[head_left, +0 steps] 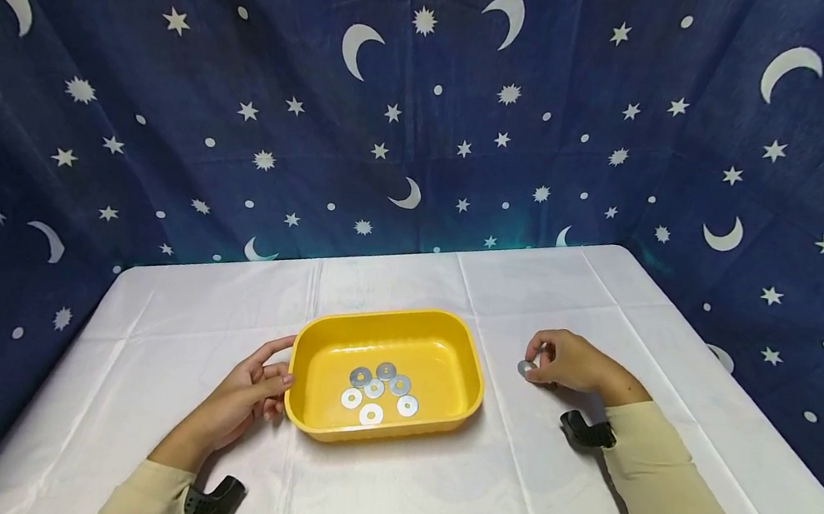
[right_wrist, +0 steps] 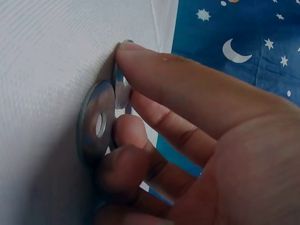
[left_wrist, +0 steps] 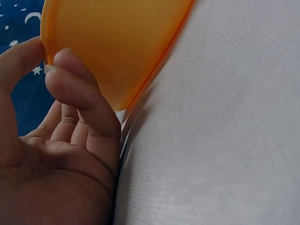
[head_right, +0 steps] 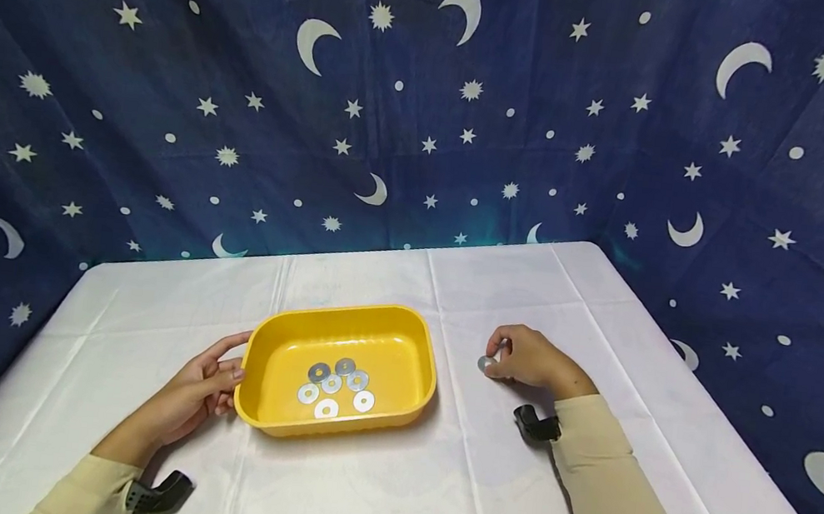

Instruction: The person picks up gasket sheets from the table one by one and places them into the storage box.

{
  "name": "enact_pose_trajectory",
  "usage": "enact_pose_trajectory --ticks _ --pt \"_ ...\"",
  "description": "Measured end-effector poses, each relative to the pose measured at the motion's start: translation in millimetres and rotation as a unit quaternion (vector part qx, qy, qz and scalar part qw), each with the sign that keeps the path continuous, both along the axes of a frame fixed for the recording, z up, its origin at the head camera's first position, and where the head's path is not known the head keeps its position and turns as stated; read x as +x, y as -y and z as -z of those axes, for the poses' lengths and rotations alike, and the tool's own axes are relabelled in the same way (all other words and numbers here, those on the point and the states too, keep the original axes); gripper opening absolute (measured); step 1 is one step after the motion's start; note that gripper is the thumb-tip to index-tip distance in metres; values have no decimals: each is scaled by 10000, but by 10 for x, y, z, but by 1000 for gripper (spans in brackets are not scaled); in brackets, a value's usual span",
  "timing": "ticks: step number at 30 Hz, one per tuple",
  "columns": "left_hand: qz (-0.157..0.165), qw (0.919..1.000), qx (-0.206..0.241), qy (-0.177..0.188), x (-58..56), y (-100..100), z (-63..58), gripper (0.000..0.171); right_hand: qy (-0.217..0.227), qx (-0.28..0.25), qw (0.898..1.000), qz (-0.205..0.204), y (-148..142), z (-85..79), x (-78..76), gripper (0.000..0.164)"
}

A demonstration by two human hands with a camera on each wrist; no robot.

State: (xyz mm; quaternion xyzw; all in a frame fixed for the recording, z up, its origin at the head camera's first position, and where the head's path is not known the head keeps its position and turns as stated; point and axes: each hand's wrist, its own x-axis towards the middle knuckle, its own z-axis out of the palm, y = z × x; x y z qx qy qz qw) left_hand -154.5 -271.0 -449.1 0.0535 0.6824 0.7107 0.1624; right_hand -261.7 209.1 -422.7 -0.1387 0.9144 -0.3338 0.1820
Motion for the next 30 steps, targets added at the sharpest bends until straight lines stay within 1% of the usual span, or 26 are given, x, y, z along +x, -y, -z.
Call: enact_pose_trajectory --ticks 8,13,21,26,30 --pt "-21 10000 3 -37 7 0 -2 67 -39 134 9999 19 33 -5 23 24" --pt "10 10000 13 -55 5 1 -2 68 51 206 9997 77 59 -3 37 24" --pt "-31 10000 -19 1 -4 2 -26 67 -117 82 9999 72 110 18 21 24" --pt "16 10000 41 13 5 6 -6 68 -103 13 9999 49 137 53 21 26" --pt "-11 10000 62 -8 7 11 12 67 -125 -21 9999 59 155 62 28 27"
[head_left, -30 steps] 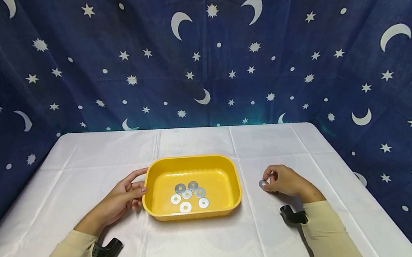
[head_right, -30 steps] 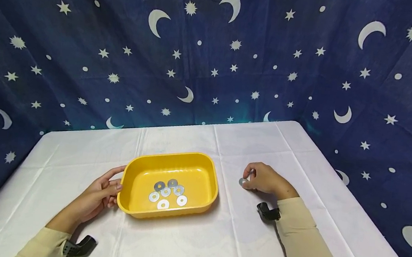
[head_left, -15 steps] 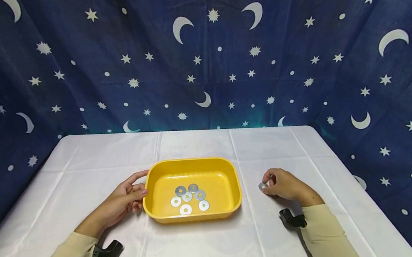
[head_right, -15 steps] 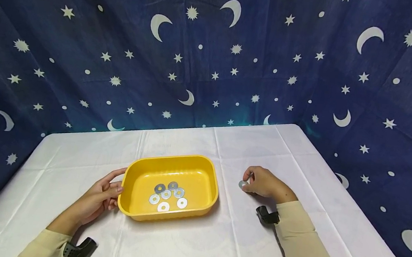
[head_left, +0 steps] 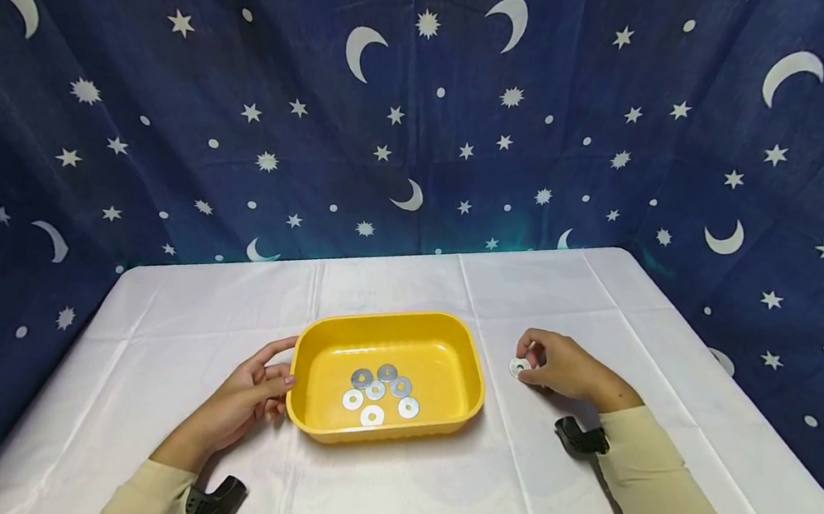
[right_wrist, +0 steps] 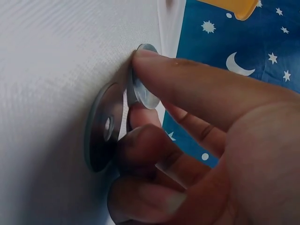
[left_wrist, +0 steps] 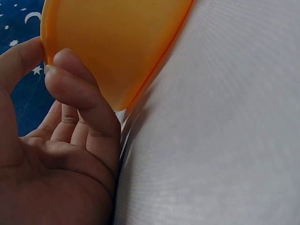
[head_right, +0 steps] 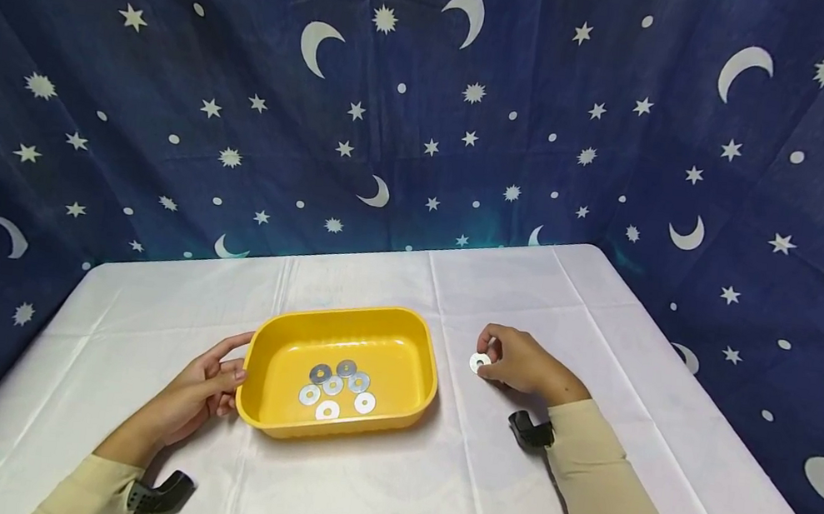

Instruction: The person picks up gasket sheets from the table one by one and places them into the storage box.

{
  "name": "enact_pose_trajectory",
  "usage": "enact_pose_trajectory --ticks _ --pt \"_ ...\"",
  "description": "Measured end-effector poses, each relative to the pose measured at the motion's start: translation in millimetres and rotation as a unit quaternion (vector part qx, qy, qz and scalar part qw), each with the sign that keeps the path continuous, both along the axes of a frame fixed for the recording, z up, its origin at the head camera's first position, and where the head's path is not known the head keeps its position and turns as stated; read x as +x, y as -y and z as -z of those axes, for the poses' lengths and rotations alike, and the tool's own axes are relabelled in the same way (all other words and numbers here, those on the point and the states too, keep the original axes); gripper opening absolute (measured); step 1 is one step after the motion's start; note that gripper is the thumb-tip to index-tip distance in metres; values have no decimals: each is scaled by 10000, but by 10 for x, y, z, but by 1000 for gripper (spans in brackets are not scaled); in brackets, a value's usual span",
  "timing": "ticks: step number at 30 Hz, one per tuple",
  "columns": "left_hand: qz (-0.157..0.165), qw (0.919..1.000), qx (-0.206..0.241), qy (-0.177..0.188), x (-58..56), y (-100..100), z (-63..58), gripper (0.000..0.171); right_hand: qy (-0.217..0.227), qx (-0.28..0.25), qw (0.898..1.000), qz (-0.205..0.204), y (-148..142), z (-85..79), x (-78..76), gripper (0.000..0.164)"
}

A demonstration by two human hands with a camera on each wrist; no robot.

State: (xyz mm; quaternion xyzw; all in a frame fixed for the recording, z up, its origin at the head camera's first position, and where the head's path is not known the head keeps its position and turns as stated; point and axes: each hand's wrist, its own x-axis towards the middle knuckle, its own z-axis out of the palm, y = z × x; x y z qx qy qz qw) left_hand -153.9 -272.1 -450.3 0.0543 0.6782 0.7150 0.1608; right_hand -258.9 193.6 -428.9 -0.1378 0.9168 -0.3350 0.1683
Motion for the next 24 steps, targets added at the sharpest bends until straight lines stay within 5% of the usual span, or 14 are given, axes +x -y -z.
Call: enact_pose_trajectory --ticks 24 --pt "22 10000 -21 -25 1 -12 -14 66 -411 -807 9946 -505 86 -149 80 13"
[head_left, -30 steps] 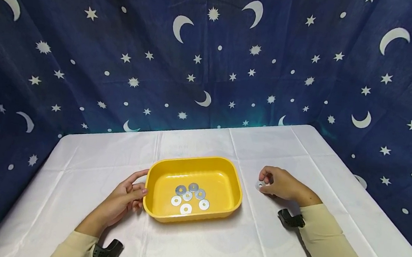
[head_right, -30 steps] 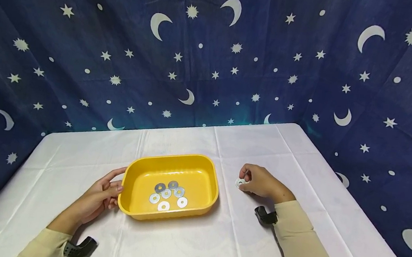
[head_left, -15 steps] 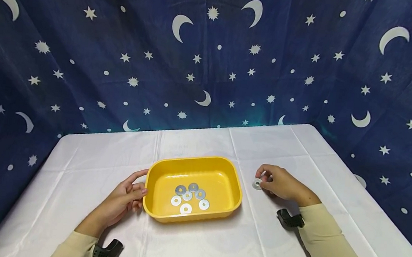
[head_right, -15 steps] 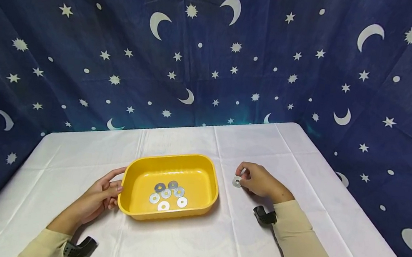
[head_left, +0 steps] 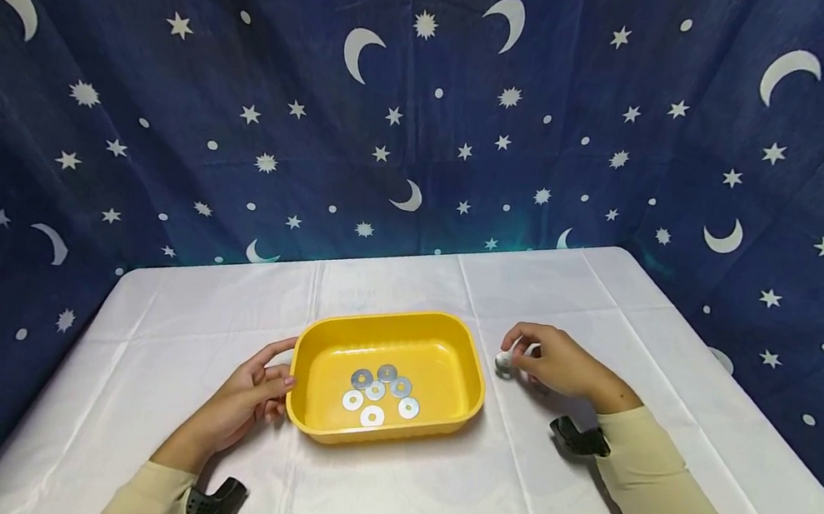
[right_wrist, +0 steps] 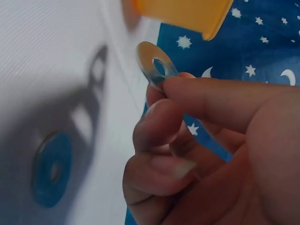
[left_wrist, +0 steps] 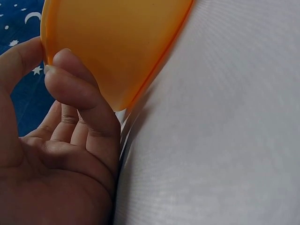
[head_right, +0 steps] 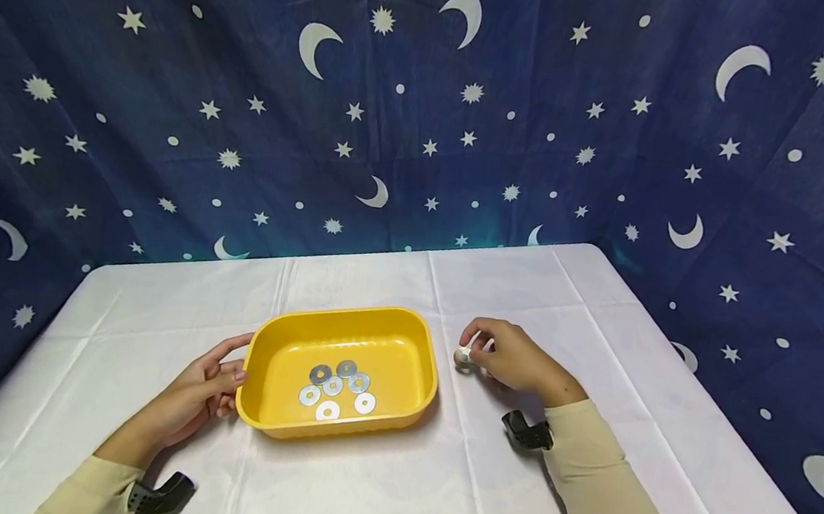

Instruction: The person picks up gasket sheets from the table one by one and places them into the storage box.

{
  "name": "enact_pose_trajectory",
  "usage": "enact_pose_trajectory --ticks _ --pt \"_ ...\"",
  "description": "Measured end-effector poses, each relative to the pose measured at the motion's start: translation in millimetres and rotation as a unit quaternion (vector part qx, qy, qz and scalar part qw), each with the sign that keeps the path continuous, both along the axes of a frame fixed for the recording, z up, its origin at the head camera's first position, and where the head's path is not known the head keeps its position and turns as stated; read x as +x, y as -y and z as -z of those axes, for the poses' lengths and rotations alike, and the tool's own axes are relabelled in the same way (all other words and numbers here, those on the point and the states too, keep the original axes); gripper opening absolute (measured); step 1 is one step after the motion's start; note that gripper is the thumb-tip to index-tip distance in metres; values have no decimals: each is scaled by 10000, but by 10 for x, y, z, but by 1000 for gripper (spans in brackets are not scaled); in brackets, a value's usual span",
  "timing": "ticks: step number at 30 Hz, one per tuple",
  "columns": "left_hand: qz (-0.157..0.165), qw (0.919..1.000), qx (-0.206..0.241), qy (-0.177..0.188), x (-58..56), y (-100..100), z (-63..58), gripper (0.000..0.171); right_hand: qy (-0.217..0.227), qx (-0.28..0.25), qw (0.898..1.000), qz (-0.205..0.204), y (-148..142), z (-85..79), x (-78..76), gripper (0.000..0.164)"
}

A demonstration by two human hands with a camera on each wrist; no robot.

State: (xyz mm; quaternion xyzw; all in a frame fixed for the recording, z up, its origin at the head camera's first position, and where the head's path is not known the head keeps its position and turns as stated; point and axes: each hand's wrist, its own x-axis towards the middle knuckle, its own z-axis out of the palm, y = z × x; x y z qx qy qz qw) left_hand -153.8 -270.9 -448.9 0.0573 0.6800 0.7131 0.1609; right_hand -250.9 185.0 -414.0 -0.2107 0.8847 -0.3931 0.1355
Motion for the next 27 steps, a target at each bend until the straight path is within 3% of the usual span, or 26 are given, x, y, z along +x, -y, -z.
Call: enact_pose_trajectory --ticks 11,19,27 --pt "-4 10000 22 15 1 -2 -5 67 -388 -234 9987 216 166 -215 127 13" --pt "-15 10000 -22 19 -1 -13 -26 65 -269 -666 9961 509 344 -315 243 16" --pt "-7 10000 -5 27 -4 -1 -27 65 -98 -1053 9923 636 515 -315 342 18"
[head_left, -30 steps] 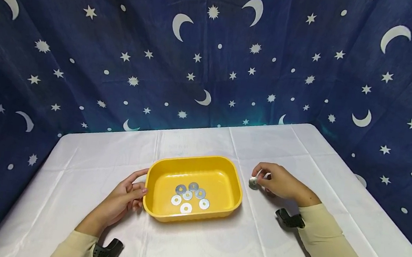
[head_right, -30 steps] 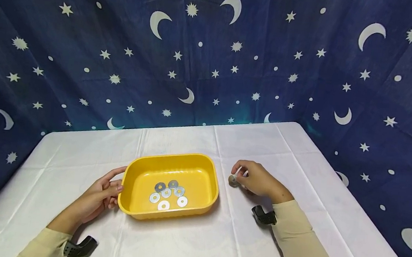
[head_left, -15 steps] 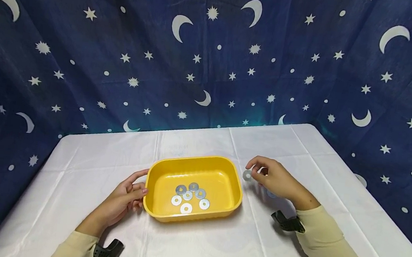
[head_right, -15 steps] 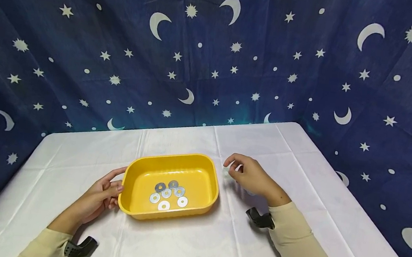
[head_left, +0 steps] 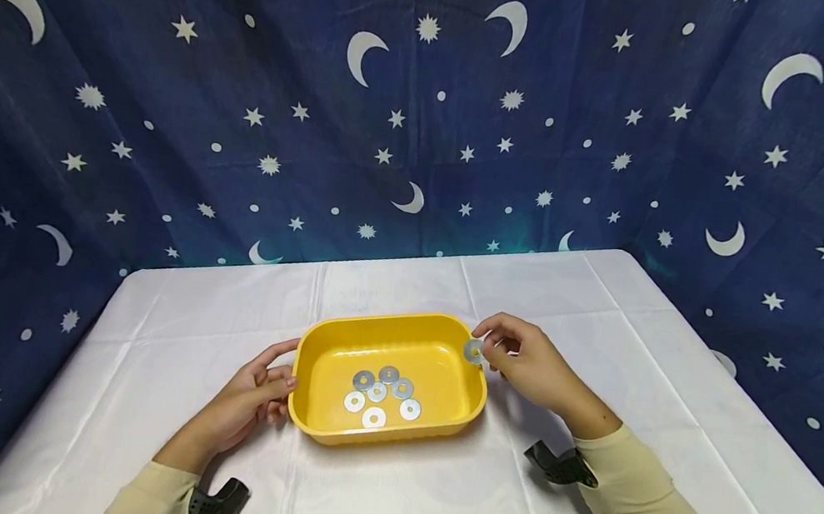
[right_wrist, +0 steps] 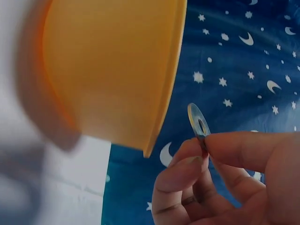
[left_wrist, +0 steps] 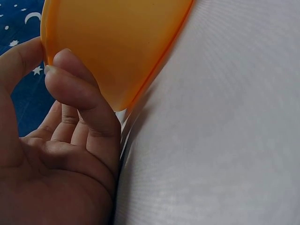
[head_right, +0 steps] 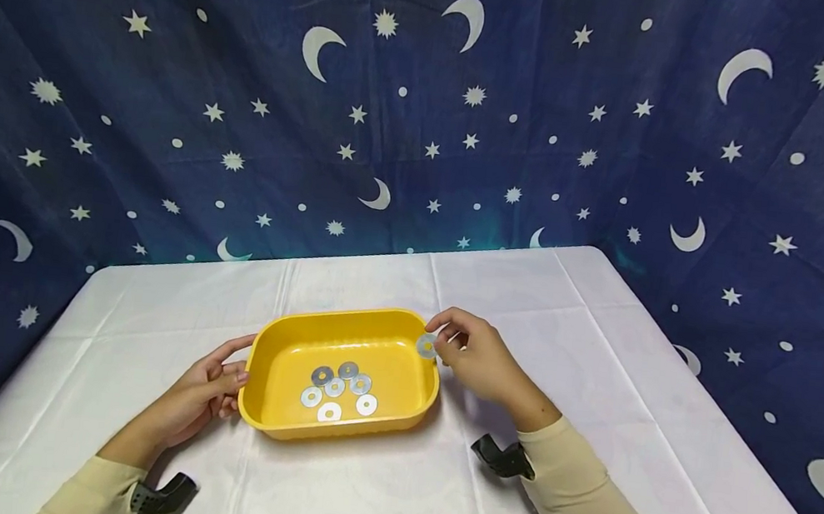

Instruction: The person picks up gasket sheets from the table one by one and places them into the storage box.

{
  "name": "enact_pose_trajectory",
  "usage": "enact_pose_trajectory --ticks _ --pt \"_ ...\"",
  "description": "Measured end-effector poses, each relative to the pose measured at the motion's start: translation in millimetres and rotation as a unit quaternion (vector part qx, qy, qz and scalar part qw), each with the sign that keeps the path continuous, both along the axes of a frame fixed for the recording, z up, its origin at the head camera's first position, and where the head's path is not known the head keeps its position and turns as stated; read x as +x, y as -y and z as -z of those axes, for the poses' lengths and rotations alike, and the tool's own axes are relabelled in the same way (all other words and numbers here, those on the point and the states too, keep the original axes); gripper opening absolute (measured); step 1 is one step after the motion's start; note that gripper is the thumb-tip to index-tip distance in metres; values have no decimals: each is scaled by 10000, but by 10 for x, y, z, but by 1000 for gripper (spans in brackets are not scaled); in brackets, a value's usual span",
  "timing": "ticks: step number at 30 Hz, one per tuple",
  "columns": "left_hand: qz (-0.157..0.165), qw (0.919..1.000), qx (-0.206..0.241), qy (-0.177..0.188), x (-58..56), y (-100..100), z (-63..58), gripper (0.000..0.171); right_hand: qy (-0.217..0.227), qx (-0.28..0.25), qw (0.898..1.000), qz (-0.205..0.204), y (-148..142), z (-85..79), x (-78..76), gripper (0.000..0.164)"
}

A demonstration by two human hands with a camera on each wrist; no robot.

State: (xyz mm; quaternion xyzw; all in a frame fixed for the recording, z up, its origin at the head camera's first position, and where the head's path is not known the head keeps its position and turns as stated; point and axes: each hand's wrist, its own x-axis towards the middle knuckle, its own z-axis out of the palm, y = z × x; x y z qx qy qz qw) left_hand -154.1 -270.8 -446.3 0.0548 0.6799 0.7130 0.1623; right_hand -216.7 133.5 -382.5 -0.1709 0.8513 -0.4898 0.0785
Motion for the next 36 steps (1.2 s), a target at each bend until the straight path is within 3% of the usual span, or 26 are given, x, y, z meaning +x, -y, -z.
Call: enact_pose_trajectory --ticks 8,17,36 --pt "-64 10000 -17 18 -6 2 -12 65 -51 -240 9995 -179 124 17 65 17" --pt "73 9998 151 -95 -16 22 12 66 -1 -412 9986 -323 225 10 125 16" --pt "42 9999 112 -30 -7 24 35 66 193 -352 9974 -606 705 122 -18 17"
